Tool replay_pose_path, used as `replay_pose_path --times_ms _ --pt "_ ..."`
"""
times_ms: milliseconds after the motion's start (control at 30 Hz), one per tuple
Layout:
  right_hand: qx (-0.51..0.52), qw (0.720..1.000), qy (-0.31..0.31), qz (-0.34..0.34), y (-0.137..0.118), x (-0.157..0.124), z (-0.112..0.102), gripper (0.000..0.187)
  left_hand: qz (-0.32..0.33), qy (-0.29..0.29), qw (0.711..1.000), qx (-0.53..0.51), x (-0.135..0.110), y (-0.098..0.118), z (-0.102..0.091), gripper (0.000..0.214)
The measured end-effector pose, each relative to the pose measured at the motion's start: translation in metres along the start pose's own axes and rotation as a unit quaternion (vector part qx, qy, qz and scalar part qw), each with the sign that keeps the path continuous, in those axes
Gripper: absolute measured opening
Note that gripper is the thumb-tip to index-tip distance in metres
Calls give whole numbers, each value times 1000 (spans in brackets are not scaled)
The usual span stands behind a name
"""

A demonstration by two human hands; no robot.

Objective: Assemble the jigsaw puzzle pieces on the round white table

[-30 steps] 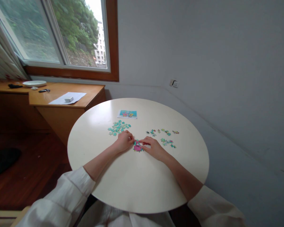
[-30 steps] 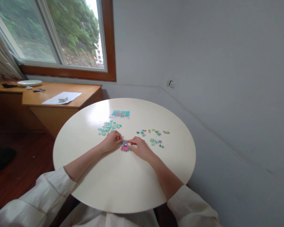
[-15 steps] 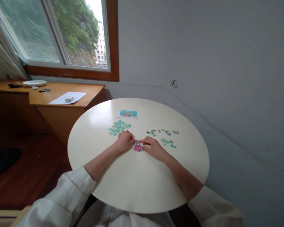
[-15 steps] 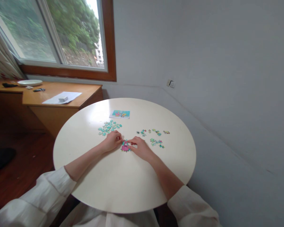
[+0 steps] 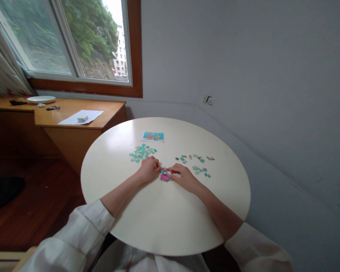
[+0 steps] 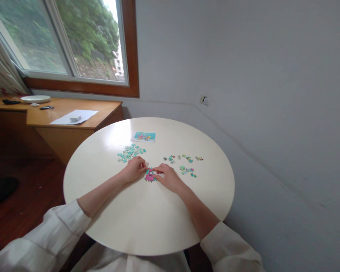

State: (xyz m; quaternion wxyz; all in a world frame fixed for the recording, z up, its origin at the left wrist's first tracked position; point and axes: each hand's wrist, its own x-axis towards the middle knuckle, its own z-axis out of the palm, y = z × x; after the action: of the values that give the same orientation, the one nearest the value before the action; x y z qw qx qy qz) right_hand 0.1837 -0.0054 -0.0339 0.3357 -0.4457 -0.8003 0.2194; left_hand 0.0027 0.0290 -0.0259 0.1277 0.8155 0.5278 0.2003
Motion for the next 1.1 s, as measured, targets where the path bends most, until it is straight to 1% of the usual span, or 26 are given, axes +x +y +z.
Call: replay_pose_path --times_ms 333,733,1100 --pt "-8 1000 -5 12 -3 0 -1 22 3 7 1000 13 1 -2 4 14" --pt "-4 1000 -3 10 -4 0 -1 21 3 -4 1000 15 -1 0 1 13" --pt "0 1000 2 5 -2 0 -1 21 16 11 1000 -9 -1 -2 4 11"
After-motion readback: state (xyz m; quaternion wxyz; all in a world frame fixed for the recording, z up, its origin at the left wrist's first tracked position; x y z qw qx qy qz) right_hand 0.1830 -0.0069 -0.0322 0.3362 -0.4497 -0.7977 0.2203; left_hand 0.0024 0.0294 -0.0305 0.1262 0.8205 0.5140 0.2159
